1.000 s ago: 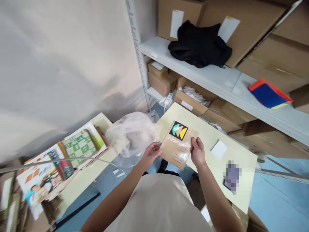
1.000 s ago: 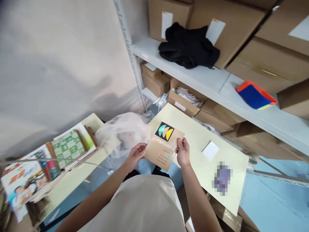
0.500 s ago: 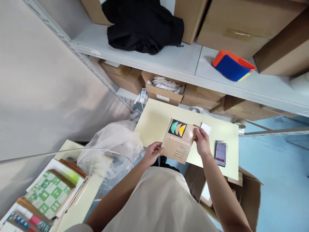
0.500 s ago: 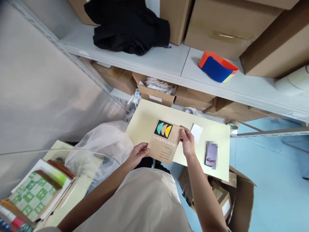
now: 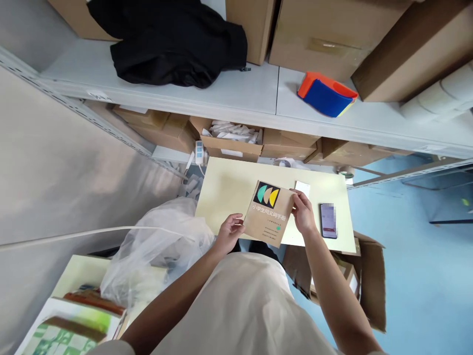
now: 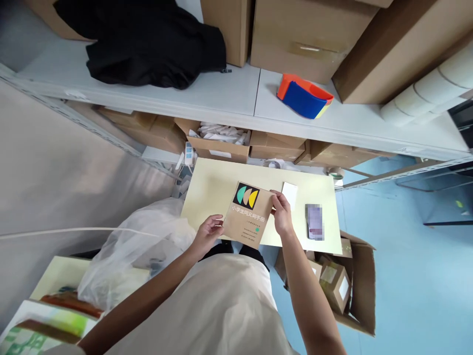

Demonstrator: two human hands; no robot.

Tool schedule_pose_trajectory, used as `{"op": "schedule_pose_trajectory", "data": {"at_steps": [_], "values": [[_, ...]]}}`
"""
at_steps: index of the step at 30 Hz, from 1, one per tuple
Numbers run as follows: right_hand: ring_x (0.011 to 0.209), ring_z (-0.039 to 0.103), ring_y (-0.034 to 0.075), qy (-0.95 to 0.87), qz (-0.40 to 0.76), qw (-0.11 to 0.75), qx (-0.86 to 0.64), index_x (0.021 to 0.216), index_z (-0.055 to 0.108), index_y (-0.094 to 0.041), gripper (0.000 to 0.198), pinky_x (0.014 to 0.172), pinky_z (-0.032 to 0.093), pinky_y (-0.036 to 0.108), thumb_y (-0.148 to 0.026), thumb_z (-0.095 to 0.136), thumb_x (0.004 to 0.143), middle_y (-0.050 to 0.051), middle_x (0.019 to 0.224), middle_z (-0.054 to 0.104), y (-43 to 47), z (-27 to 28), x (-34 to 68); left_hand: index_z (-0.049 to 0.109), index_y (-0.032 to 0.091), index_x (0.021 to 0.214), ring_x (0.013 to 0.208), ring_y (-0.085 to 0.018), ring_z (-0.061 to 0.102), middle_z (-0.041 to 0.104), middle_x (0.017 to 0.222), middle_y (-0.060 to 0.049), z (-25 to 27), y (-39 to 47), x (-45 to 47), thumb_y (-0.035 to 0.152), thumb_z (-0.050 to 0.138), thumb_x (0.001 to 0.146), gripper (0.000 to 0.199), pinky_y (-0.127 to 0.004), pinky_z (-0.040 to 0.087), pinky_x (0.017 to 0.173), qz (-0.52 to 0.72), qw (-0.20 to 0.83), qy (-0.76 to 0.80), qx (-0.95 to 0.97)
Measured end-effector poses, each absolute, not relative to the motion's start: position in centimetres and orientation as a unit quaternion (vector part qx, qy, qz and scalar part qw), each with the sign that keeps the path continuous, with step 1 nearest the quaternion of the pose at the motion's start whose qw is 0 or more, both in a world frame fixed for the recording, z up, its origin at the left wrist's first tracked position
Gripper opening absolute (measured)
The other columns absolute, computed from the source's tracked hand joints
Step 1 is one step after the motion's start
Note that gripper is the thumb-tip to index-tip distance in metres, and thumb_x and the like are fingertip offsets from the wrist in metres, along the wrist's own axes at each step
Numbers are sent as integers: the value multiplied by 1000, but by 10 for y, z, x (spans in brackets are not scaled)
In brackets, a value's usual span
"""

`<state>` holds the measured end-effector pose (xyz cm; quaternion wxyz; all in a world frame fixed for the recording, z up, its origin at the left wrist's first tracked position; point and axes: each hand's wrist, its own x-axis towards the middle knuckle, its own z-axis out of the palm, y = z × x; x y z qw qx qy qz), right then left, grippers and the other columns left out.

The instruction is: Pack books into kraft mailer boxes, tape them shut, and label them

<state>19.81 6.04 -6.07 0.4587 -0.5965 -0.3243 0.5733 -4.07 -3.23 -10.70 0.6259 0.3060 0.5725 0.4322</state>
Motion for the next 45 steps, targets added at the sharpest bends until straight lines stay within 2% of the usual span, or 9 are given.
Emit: {"op": "schedule_pose_trajectory", "data": {"at_steps": [8, 14, 18, 22, 28, 34, 36, 41, 45], "values": [[80, 56, 15, -548, 571, 398, -463, 130, 49, -36, 55, 75, 49, 33, -31, 61, 76, 1, 94, 57, 85, -57, 244, 64, 17, 90, 73, -12, 58, 64, 83, -3, -93, -27, -23, 42, 77, 62, 40, -26, 47, 69, 480, 652, 545, 216], [112, 51, 23, -699, 504, 333, -384, 102, 64, -30, 26, 93, 44, 41, -42, 66, 78, 7, 113, 55, 121, -33, 252, 68, 16, 90, 76, -16, 61, 69, 81, -5, -89, -25, -3, 31, 77, 61, 34, -28, 45, 71, 434, 690, 536, 220], [88, 59, 20, -675, 580, 289, -352, 92, 62, -25, 26, 76, 50, 35, -45, 68, 77, 5, 93, 62, 129, -19, 246, 69, 17, 94, 83, -20, 63, 70, 88, -6, -81, -25, 3, 27, 78, 56, 40, -29, 45, 74, 403, 684, 544, 273], [62, 53, 14, -644, 620, 252, -371, 92, 62, -22, 32, 51, 41, 25, -47, 70, 74, 2, 77, 58, 128, -11, 239, 69, 17, 91, 84, -21, 63, 69, 89, -8, -72, -28, -7, 48, 67, 68, 39, -30, 49, 71, 482, 660, 517, 255], [67, 54, 15, -664, 560, 265, -418, 96, 65, -21, 35, 58, 44, 28, -47, 69, 73, 1, 79, 60, 123, 0, 225, 69, 15, 98, 76, -17, 64, 70, 89, -8, -64, -32, -11, 41, 78, 62, 45, -29, 52, 72, 476, 580, 543, 378], [79, 60, 18, -620, 599, 231, -451, 111, 64, -20, 50, 62, 48, 28, -50, 70, 72, 6, 97, 66, 103, 6, 249, 68, 14, 96, 79, -18, 65, 71, 94, -7, -59, -34, -3, 50, 76, 62, 50, -33, 55, 76, 485, 592, 568, 304], [76, 61, 17, -576, 629, 252, -458, 112, 63, -19, 51, 63, 49, 28, -49, 71, 71, 5, 94, 67, 91, 1, 260, 68, 15, 95, 82, -18, 66, 70, 97, -7, -56, -35, -3, 50, 77, 61, 50, -35, 55, 79, 482, 617, 554, 283], [62, 56, 11, -445, 600, 444, -495, 97, 61, -22, 39, 55, 45, 23, -46, 74, 69, -1, 77, 64, 67, -19, 261, 68, 16, 96, 86, -19, 65, 69, 99, -8, -51, -36, -4, 45, 79, 63, 45, -35, 54, 80, 462, 690, 493, 259], [62, 56, 12, -421, 579, 482, -504, 86, 60, -21, 33, 55, 45, 23, -46, 74, 69, 1, 77, 64, 63, -23, 251, 70, 17, 95, 90, -20, 64, 68, 104, -10, -54, -37, -5, 44, 77, 65, 41, -36, 53, 81, 441, 707, 478, 278]]}}
